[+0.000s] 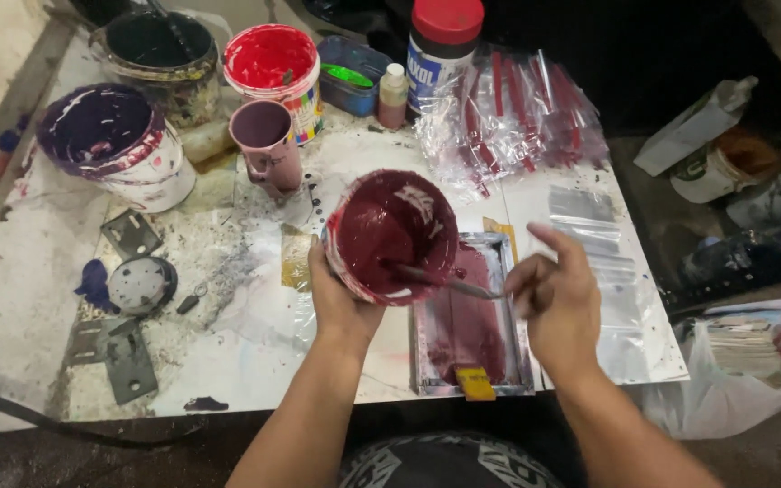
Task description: The person pours dark red ink from a container into a rectangular screen printing tray and spreads it evenly with a yellow squeegee. They then place a clear plastic sheet over the inked area and smooth it down with their hands.
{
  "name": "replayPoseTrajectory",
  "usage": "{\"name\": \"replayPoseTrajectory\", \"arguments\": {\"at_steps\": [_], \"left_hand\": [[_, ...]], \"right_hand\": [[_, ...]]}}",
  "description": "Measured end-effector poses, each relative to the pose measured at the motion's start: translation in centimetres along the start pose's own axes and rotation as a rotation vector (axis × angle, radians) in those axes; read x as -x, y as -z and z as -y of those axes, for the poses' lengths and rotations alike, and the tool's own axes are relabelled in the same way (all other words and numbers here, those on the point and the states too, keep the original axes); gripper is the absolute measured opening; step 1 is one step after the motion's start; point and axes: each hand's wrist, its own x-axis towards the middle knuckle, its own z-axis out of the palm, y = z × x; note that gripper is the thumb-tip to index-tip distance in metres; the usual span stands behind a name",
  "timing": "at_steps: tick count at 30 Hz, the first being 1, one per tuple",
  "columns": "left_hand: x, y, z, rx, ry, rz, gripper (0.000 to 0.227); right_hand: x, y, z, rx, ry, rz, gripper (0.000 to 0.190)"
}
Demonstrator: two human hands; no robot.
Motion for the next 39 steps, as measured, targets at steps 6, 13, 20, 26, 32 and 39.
{"name": "replayPoseTrajectory", "arguments": {"at_steps": [6,13,20,26,32,39], "left_hand": [[-3.5,-1.4,-0.9,-0.053,0.098,0.074,0.055],[-13.5,0.1,-0.7,-0.436,-0.025,-0.057,0.069],[-20.9,0.2,-1.3,-1.184,-0.617,-0.402,0.034],[-23.8,1.5,-0.6,-1.225,-0.618,-0.369,0.026],[-23.8,2.3,-0.9,-1.134,-0.537,-0.334,0.023],[-14.9,4.8,1.4,-0.921,-0.305,-0.166,0.031]], "right_hand": [[-6.8,-5.5,-2.4,0.052,0.308,0.443,0.026],[-13.2,-7.5,-9.2,0.051,0.295,0.522,0.025],[-17.9,-9.4,-11.0,0.148,0.186,0.584,0.034],[-19.8,-10.7,-15.4,0.21,0.196,0.582,0.031],[-18.3,-9.9,-11.2,0.346,0.019,0.549,0.036],[-15.2,-9.8,-10.8,0.393,-0.048,0.491,0.044]]}}
